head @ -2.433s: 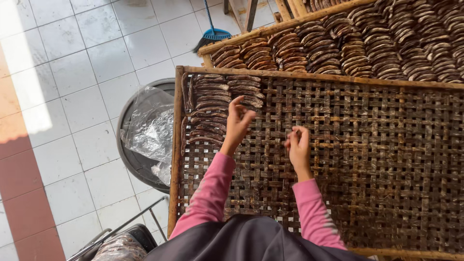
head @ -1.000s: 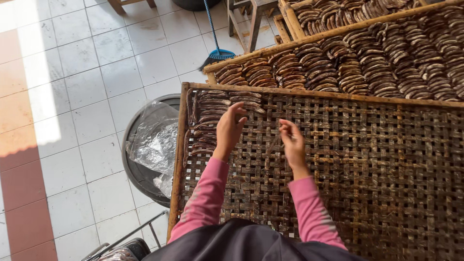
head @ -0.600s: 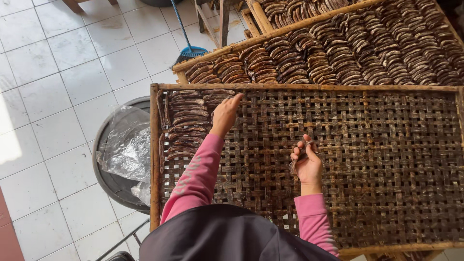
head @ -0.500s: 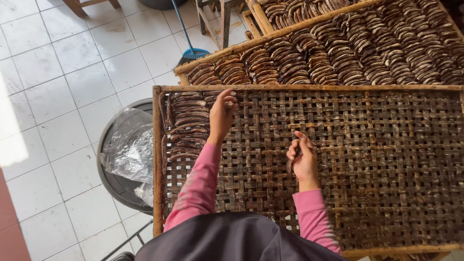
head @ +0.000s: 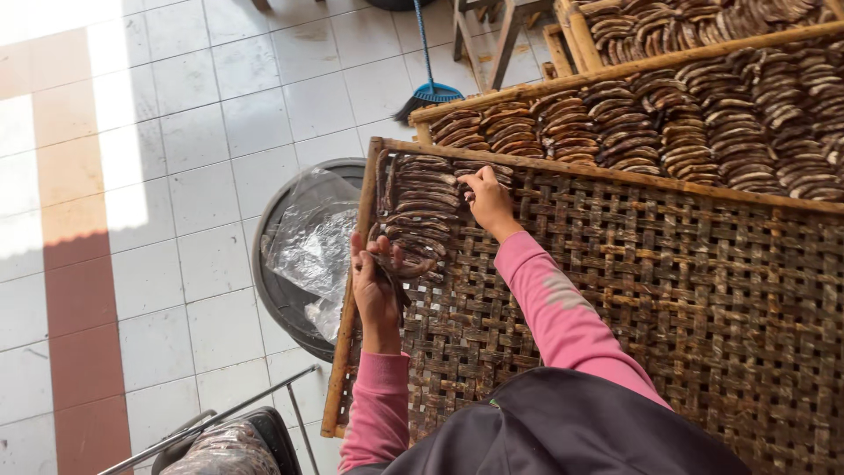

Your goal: The person arranges dried fish on a wooden tray by hand and places them into a plastic bag.

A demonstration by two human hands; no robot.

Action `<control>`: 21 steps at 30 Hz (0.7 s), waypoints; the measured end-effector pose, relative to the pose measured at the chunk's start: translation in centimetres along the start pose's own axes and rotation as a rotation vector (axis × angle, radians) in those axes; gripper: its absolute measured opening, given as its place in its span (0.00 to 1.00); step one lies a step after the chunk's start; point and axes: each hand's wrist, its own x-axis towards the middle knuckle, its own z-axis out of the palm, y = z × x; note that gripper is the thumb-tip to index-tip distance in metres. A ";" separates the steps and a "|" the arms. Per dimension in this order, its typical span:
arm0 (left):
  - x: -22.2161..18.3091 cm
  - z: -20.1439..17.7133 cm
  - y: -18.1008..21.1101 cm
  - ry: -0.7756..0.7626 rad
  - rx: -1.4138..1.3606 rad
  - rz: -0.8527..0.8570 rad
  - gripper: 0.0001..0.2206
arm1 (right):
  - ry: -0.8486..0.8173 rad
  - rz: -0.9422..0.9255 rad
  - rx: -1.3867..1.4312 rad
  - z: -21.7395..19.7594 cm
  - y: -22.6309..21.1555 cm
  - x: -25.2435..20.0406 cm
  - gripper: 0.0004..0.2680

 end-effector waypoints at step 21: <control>4.1 9.1 -8.5 -0.381 1.102 0.365 0.27 | 0.097 -0.176 -0.239 0.1 1.3 -3.5 0.07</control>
